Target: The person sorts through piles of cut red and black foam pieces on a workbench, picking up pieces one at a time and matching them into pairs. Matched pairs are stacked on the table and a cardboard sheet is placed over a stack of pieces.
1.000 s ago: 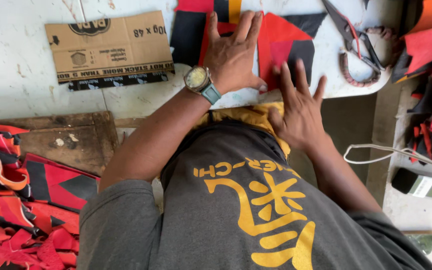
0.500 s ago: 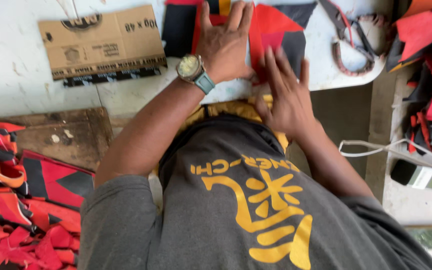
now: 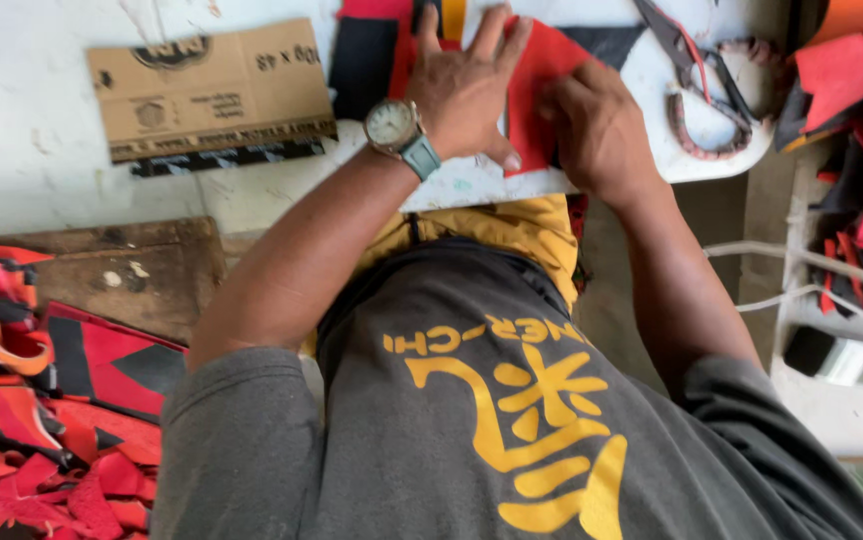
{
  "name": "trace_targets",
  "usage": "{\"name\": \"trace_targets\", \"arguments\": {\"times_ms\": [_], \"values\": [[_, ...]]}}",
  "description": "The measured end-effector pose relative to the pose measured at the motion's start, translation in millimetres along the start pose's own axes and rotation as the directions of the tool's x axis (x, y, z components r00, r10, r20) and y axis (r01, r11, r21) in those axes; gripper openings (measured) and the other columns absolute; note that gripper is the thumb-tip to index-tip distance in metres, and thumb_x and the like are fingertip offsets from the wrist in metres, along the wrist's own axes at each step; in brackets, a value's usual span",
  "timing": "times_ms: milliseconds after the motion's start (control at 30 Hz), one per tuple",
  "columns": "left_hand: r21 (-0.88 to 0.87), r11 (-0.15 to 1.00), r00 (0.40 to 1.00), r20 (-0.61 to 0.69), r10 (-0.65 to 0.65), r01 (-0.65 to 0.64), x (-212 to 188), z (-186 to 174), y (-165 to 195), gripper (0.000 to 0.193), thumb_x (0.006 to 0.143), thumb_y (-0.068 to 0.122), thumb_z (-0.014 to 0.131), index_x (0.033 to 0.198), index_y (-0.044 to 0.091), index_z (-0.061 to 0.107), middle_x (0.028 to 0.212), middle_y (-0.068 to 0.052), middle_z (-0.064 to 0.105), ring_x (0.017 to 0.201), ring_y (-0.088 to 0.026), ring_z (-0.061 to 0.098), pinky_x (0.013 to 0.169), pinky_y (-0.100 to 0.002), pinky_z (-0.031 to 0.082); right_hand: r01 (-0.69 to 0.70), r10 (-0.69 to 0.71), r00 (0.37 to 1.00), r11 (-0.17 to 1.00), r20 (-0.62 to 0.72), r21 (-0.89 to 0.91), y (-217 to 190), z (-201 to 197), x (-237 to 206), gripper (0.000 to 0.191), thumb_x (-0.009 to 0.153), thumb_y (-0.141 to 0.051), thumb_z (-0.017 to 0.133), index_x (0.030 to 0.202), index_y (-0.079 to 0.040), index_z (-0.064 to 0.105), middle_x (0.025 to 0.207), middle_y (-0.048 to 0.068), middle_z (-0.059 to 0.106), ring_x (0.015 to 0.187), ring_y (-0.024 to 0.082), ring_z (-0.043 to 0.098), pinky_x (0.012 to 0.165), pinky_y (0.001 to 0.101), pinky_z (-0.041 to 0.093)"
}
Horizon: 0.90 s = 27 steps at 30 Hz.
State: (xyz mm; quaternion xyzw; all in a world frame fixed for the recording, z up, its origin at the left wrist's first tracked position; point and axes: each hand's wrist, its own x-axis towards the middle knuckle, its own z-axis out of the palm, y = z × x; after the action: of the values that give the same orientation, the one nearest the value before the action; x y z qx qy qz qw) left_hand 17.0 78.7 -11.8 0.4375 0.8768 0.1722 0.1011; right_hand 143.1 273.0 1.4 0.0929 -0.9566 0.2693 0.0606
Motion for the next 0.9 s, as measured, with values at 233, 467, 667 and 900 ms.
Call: {"name": "trace_targets", "arguments": {"times_ms": [233, 467, 667, 900], "values": [[0.017, 1.0, 0.999, 0.047, -0.023, 0.022, -0.7, -2.4, 4.9, 0.149, 0.047, 0.073, 0.094, 0.157, 0.004, 0.022, 0.159, -0.021, 0.029, 0.096, -0.035, 0.071, 0.11, -0.075, 0.011, 0.08, -0.077, 0.997, 0.991, 0.03, -0.104, -1.7, -1.6, -1.8, 0.006, 0.097, -0.007, 0.067, 0.103, -0.009, 0.067, 0.099, 0.012, 0.057, 0.096, 0.035, 0.058, 0.084, 0.0462, 0.045], [0.033, 0.998, 0.988, 0.14, -0.062, 0.058, -0.1, -1.9, 2.0, 0.15, 0.053, 0.072, 0.093, 0.163, 0.006, 0.017, 0.162, -0.017, 0.027, 0.103, -0.032, 0.071, 0.114, -0.074, 0.015, 0.035, -0.031, 0.999, 0.985, 0.03, -0.167, -5.2, 0.0, 7.4, 0.005, 0.099, -0.01, 0.065, 0.102, -0.01, 0.068, 0.097, 0.01, 0.06, 0.094, 0.033, 0.06, 0.078, 0.0445, 0.045], [0.025, 1.0, 1.0, 0.02, -0.011, 0.01, 0.5, 1.9, -0.7, 0.151, 0.048, 0.077, 0.093, 0.157, 0.005, 0.018, 0.163, -0.018, 0.024, 0.107, -0.031, 0.069, 0.109, -0.076, 0.012, -0.141, 0.124, 0.959, 0.989, 0.254, 0.051, -40.0, -49.1, -7.5, 0.014, 0.096, -0.011, 0.061, 0.104, -0.01, 0.072, 0.101, 0.01, 0.065, 0.099, 0.029, 0.066, 0.083, 0.042, 0.051], [0.091, 0.995, 0.991, 0.123, -0.058, 0.047, 1.8, 2.3, -0.1, 0.149, 0.056, 0.076, 0.091, 0.163, 0.005, 0.016, 0.163, -0.02, 0.025, 0.103, -0.032, 0.071, 0.114, -0.075, 0.012, 0.18, -0.186, 0.982, 0.911, 0.019, -0.37, -40.3, -25.8, -14.9, 0.058, 0.083, -0.033, 0.085, 0.132, -0.007, 0.069, 0.139, 0.021, 0.057, 0.127, 0.042, 0.05, 0.096, 0.0514, 0.042]]}}
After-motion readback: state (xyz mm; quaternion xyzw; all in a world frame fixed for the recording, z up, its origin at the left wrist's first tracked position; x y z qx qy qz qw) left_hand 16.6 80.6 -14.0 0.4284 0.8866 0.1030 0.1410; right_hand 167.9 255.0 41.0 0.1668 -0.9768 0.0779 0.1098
